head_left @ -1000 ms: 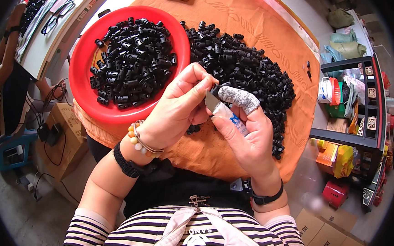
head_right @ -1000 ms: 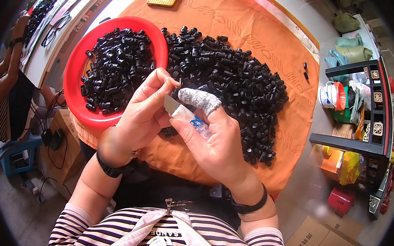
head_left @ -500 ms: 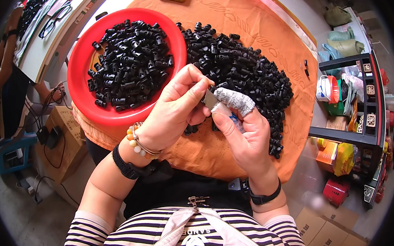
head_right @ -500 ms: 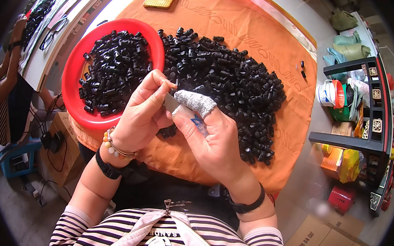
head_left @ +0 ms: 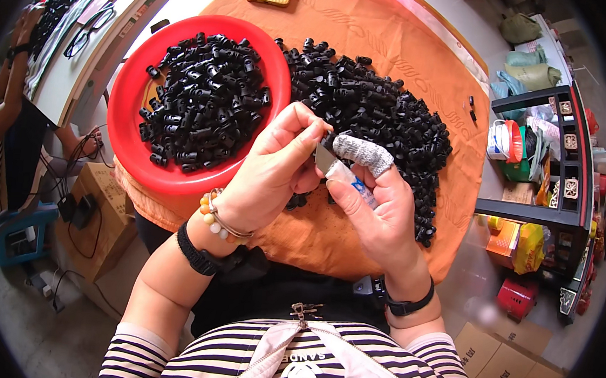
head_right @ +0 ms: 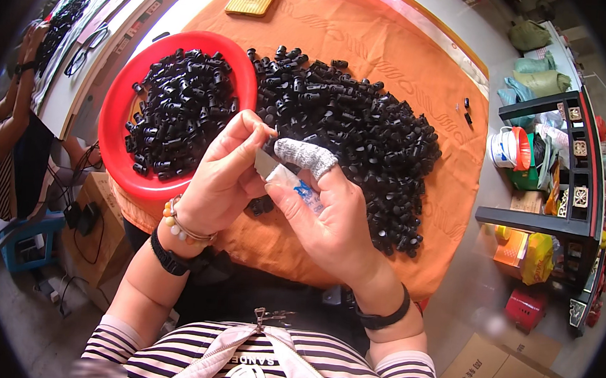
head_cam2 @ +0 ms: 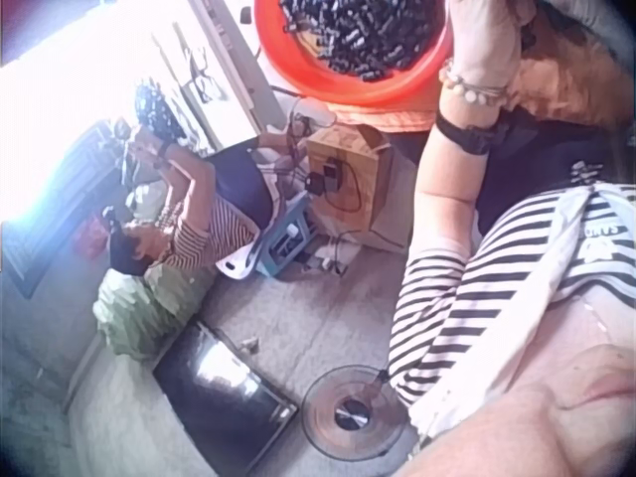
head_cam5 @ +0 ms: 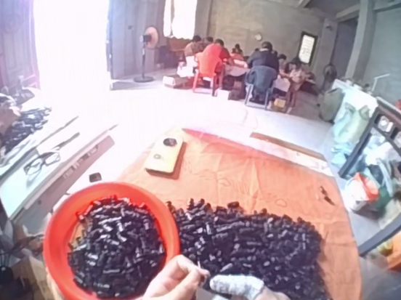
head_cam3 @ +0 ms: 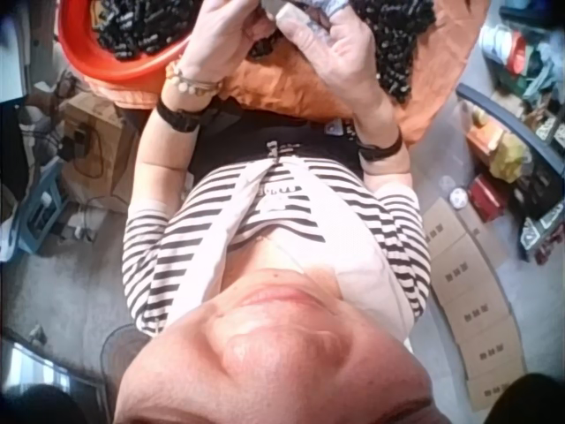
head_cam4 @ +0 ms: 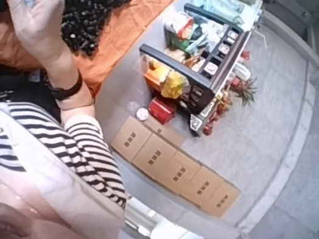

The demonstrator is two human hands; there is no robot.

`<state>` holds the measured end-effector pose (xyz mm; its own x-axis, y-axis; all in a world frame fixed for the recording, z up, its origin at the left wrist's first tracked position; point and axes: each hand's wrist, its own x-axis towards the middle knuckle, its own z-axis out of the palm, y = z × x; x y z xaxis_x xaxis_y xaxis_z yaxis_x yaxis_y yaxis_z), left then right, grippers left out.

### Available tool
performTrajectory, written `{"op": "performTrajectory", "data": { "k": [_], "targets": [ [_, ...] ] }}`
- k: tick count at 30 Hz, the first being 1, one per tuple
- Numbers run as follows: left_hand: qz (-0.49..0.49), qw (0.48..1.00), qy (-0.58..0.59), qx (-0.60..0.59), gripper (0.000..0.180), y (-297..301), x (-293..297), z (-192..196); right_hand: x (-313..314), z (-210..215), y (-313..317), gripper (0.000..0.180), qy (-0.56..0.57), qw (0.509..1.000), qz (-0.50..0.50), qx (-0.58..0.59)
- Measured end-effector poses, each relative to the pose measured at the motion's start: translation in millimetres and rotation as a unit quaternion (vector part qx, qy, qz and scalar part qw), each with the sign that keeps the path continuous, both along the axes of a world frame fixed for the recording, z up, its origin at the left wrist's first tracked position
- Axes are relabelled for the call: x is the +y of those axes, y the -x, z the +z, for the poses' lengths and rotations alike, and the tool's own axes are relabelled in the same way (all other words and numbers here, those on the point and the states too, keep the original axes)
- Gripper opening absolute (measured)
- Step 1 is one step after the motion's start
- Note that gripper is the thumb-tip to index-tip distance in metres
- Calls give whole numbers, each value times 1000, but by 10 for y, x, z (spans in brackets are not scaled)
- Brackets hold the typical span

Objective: Using a small hand blade to scrape excess material or trim edges of small black plastic shoe components.

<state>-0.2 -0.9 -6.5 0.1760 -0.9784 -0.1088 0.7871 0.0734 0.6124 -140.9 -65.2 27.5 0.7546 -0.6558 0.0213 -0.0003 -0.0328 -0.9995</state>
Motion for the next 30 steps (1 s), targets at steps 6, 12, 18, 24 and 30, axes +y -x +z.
{"op": "performTrajectory", "data": {
  "k": [6,12,18,24,30],
  "targets": [
    [10,999,-10,-42,7,-4,-1,7,-24,-13,21,34,-3,1000,6,5],
    [23,999,-22,-19,9,26,-20,24,-28,-23,39,31,-20,1000,4,5],
    [26,998,-49,17,9,35,-21,59,-55,-24,12,29,4,1000,11,0],
    [-15,999,-19,44,8,22,-4,-51,-32,-7,17,31,-28,999,-3,-16],
    [-32,999,-12,38,10,-2,-28,-50,-123,-34,49,52,-7,997,-60,-46]
  ]
}}
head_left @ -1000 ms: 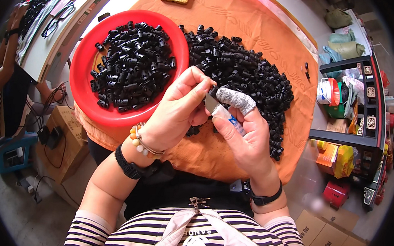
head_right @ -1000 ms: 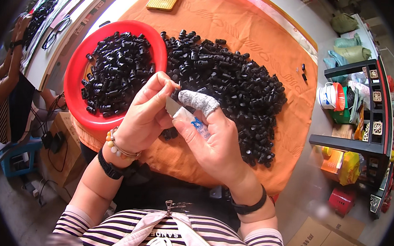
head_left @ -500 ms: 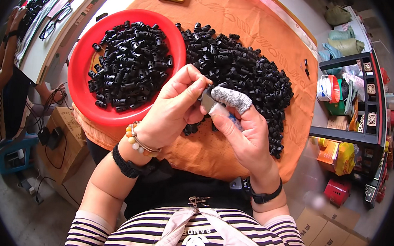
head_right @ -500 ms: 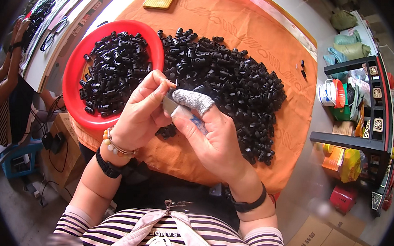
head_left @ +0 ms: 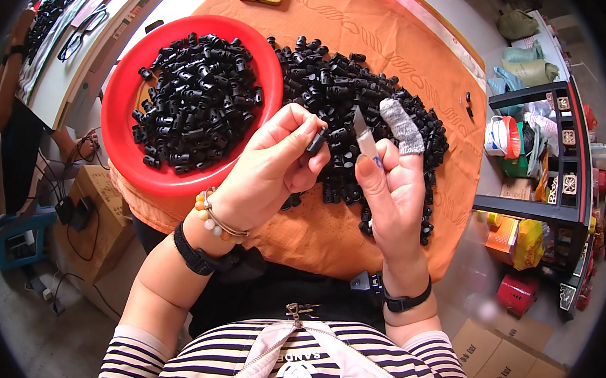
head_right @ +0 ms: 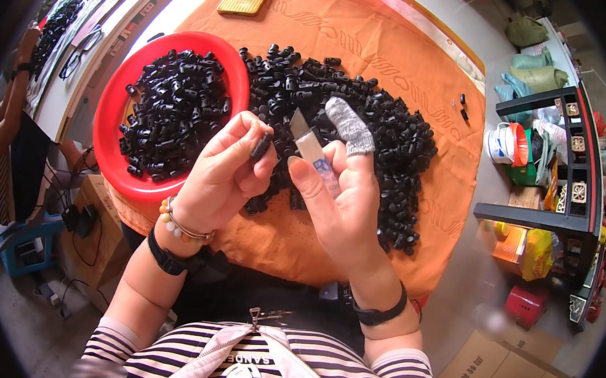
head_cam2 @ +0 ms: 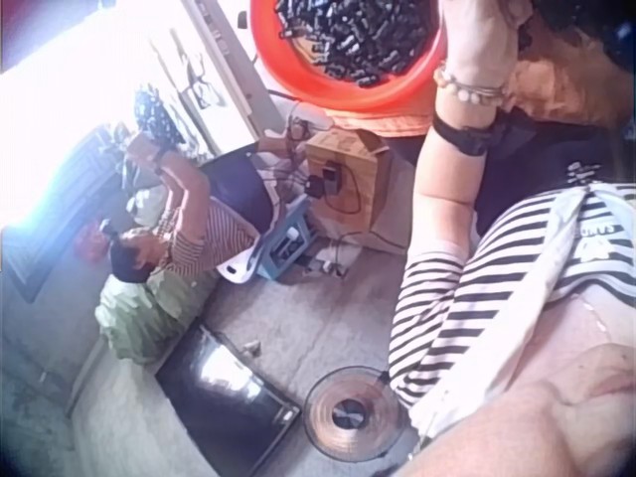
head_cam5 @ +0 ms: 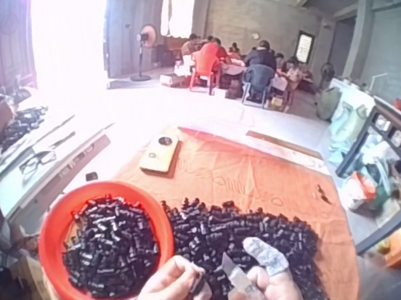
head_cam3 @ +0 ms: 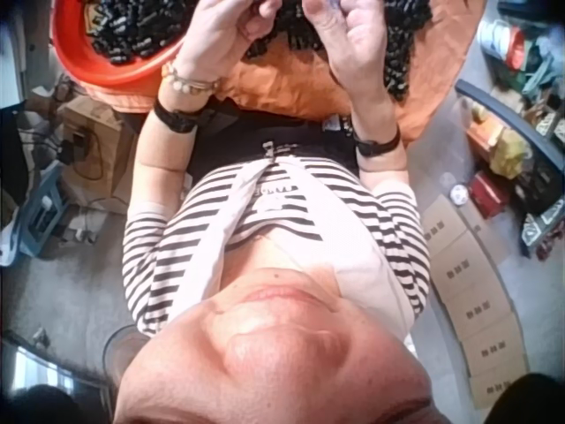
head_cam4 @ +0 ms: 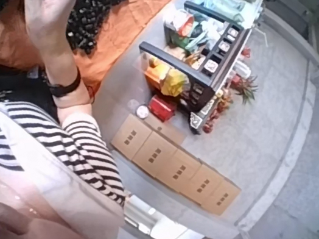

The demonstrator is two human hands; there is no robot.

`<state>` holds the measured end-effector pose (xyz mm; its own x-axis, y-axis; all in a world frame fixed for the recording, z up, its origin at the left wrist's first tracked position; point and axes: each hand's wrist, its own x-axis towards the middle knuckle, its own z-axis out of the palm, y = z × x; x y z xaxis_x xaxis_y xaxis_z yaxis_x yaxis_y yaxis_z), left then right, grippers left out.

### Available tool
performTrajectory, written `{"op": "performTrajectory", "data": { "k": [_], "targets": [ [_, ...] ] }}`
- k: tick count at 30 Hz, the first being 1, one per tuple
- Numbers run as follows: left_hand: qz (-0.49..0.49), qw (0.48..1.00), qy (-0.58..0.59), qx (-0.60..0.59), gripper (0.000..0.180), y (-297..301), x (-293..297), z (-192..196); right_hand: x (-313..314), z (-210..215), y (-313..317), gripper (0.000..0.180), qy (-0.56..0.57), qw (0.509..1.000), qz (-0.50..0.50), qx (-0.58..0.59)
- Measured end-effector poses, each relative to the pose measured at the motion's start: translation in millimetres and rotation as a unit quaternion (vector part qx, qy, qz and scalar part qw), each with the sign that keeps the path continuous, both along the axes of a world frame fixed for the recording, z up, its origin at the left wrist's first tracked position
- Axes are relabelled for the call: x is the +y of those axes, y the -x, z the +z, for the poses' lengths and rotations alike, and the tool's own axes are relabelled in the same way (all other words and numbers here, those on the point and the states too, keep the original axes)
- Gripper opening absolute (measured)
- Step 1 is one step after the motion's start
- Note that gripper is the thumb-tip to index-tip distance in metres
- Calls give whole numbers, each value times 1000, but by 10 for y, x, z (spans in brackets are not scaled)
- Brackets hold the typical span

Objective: Using a small hand blade to scrape excess material or trim edges of small black plastic shoe components.

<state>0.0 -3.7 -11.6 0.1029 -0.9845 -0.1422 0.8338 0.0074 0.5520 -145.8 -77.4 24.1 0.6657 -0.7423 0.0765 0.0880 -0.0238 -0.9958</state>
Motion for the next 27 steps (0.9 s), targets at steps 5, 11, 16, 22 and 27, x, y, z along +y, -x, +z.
{"op": "performTrajectory", "data": {
  "k": [5,11,16,22,27],
  "targets": [
    [-7,999,-12,-34,10,100,-48,49,-16,16,-76,44,-6,1000,-8,3],
    [1,998,-20,-63,13,200,-88,42,-41,-6,-149,30,-50,999,-21,6],
    [-9,1000,-20,-14,12,155,-87,76,-26,10,-106,37,-43,997,-46,-35],
    [33,999,-25,2,11,111,-53,72,84,17,-34,45,-44,999,18,3],
    [54,998,-26,-27,9,131,-45,84,140,12,-7,42,-37,998,27,38]
  ]
}}
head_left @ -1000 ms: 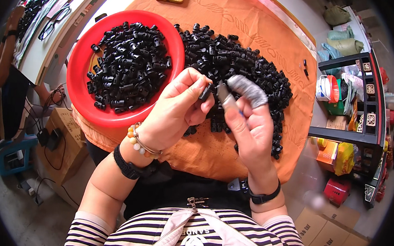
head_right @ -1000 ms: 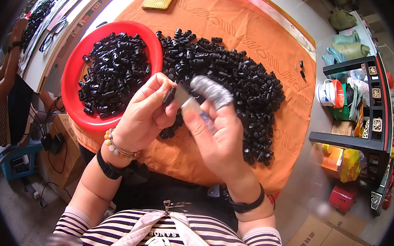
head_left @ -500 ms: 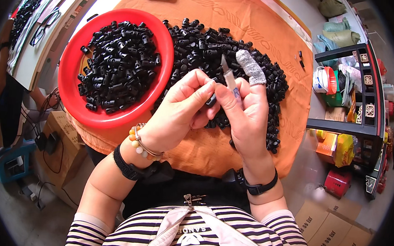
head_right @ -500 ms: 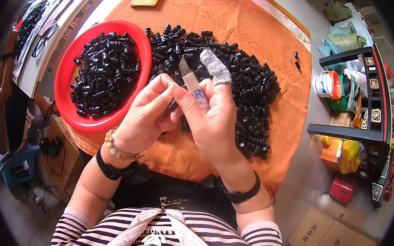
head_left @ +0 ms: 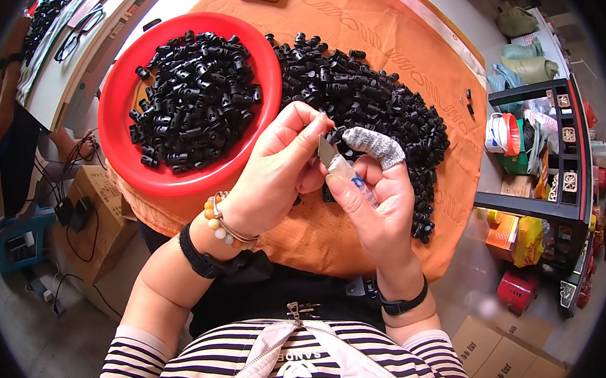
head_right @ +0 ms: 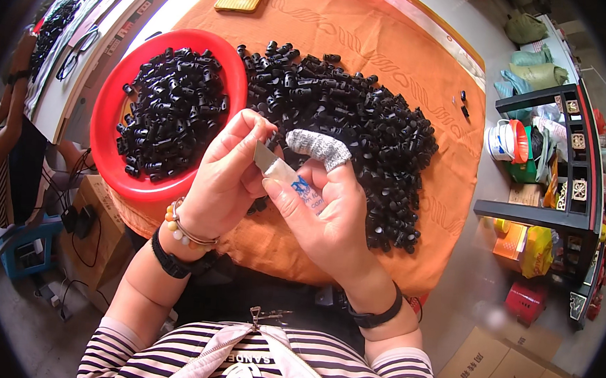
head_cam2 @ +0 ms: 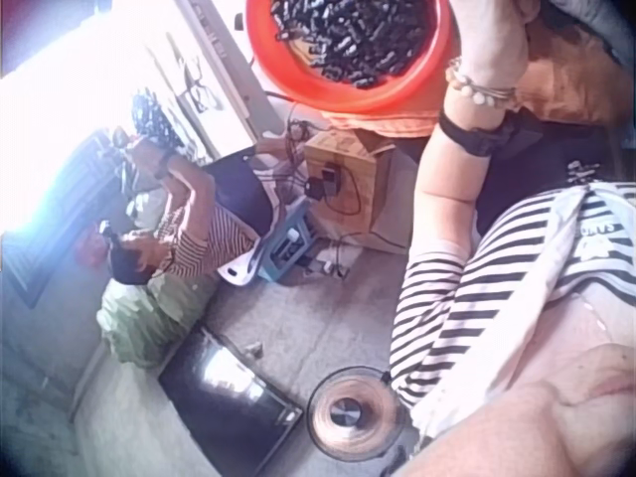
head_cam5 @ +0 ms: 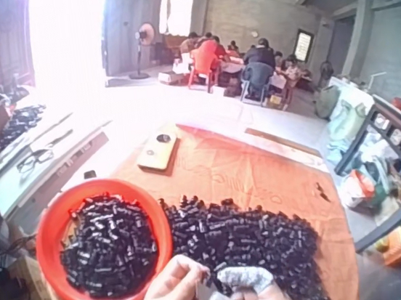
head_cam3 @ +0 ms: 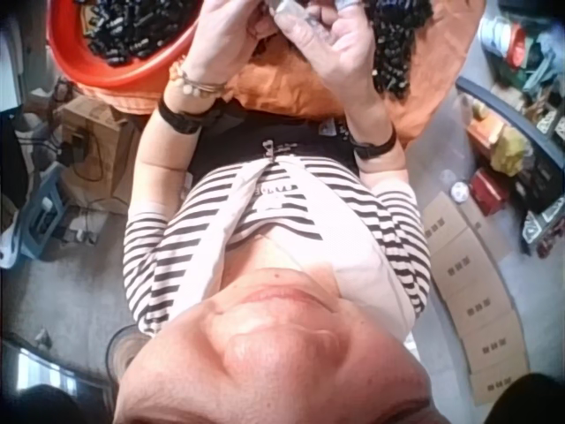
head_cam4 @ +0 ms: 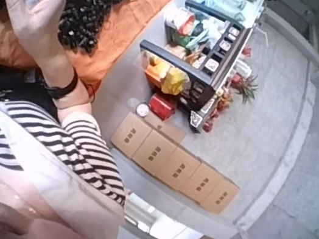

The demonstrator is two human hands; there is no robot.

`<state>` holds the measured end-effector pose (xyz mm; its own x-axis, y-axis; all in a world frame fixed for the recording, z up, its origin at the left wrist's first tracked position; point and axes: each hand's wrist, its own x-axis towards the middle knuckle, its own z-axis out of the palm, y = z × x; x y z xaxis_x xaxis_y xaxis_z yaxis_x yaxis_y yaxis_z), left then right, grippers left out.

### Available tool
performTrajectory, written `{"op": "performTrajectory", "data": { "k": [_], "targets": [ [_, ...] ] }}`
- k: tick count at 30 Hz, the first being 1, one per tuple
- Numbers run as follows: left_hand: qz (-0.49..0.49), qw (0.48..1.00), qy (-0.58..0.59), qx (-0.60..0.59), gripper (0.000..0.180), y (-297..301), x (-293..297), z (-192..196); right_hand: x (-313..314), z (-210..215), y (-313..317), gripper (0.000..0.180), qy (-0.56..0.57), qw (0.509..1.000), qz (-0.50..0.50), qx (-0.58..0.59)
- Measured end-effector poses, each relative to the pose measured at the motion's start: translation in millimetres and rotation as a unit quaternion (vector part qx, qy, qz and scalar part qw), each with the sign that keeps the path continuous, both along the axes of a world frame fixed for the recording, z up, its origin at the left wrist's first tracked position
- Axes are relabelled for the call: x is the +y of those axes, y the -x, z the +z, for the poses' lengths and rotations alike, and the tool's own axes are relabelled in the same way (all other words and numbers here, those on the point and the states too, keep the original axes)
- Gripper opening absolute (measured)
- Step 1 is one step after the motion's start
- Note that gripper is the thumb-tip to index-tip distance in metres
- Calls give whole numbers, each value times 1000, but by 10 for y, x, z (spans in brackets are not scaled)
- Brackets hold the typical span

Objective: Using a small hand blade to scrape excess material or trim edges of small black plastic shoe components.

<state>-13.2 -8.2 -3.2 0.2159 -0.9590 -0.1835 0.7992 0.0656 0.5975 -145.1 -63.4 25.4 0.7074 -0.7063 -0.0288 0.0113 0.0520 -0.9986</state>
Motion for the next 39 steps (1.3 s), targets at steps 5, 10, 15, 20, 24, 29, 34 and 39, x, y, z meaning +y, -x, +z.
{"op": "performTrajectory", "data": {
  "k": [5,10,15,20,24,29,34,39],
  "targets": [
    [-4,1000,28,-3,7,-7,0,-21,10,-21,-25,39,-4,1000,-4,-21],
    [19,1000,0,-9,9,-9,-17,29,6,-6,-36,36,2,1000,-1,-17],
    [-1,999,32,-9,5,-48,13,-56,-4,-10,-40,35,15,1000,-1,-12],
    [1,999,38,-22,4,-61,20,-43,-3,7,-28,33,17,1000,-3,-18],
    [11,999,40,-23,5,-36,17,2,17,36,-34,33,-5,1000,3,-12],
    [33,999,19,-30,9,6,17,42,38,24,-13,34,-13,999,-9,-30],
    [35,998,16,-54,10,-8,22,37,39,73,-23,33,-26,1000,-7,-14],
    [29,999,16,-39,10,-6,22,30,20,37,-3,33,0,1000,2,-19]
  ]
}}
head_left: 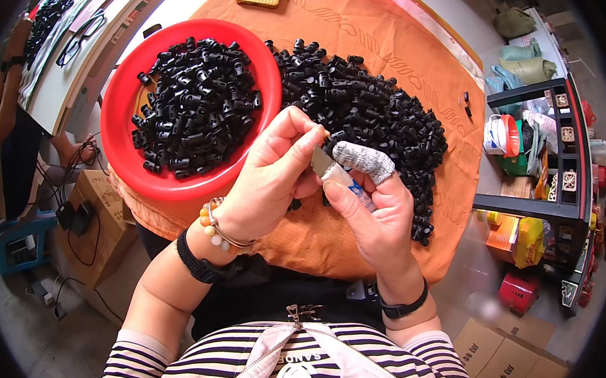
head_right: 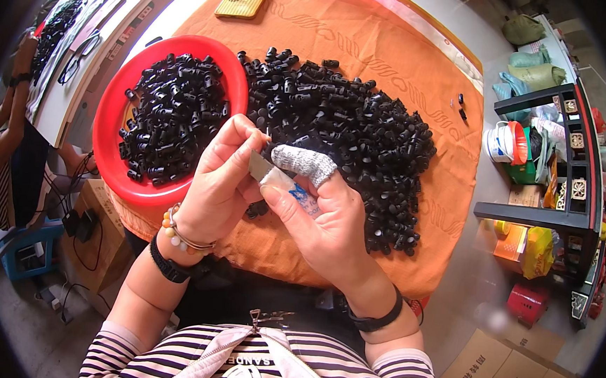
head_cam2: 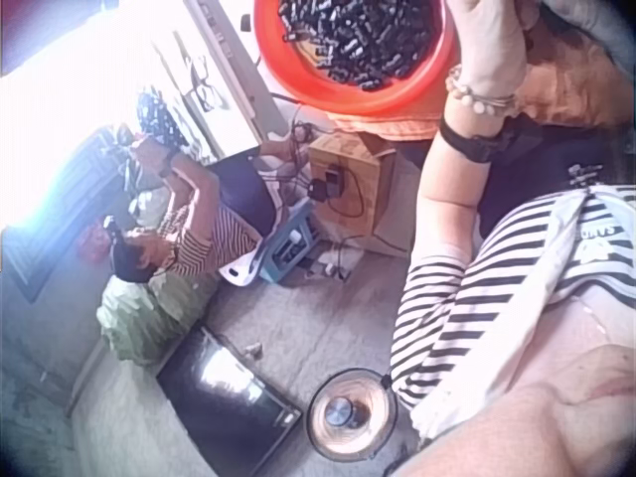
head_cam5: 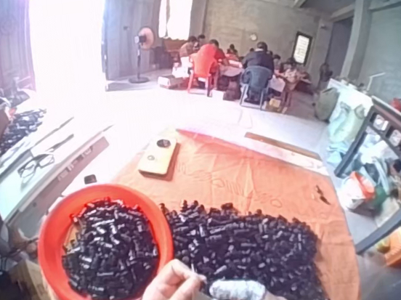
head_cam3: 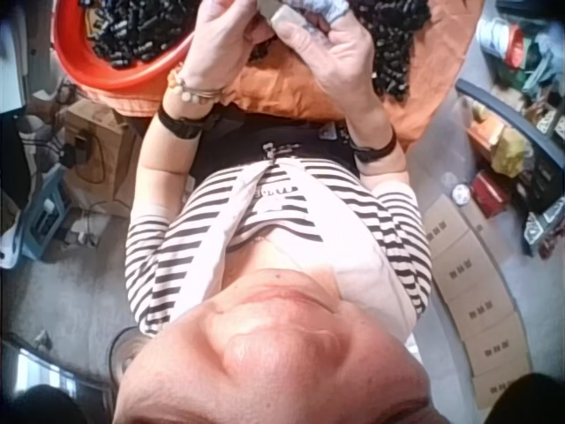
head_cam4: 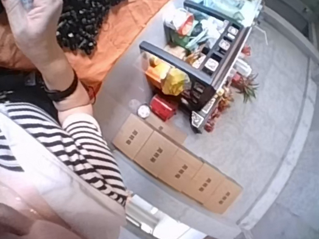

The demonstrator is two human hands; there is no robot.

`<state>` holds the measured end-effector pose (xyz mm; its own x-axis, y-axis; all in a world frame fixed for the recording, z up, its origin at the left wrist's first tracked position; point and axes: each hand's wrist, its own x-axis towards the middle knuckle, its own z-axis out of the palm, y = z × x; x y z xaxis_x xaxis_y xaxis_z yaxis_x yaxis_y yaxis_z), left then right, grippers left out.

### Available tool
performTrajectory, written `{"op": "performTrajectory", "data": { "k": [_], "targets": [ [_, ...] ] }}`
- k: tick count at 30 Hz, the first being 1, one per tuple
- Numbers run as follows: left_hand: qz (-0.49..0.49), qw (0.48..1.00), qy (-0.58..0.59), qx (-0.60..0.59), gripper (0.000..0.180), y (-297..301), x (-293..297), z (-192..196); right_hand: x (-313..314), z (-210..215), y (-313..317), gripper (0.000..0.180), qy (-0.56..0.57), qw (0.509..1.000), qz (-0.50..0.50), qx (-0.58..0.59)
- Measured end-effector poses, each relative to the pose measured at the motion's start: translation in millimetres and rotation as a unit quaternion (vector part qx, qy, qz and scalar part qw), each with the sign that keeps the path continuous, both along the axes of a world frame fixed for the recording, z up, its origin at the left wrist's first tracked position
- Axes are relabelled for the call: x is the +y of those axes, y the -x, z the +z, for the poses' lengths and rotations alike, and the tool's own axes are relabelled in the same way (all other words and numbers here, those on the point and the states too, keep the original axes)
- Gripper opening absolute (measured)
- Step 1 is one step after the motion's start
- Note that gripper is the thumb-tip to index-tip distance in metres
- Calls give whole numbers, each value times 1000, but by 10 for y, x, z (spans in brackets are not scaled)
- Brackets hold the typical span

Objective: Using a small hand blade to scrape excess material or trim edges of small black plastic shoe components.

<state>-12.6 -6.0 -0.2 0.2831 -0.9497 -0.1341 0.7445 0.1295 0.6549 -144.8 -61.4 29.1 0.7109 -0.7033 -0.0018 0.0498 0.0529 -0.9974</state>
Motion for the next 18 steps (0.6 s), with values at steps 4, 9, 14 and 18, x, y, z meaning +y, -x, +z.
{"op": "performTrajectory", "data": {
  "k": [4,9,14,18],
  "targets": [
    [-9,999,-6,37,9,1,7,15,-43,-9,29,32,29,999,17,14],
    [-29,998,4,53,10,-19,4,5,-60,101,29,32,-16,999,6,-37],
    [-61,996,34,63,5,-48,9,-36,-145,123,-31,42,-37,997,-48,-45],
    [-44,997,5,59,11,-12,-6,-1,-141,135,-164,49,-40,997,-40,-57]
  ]
}}
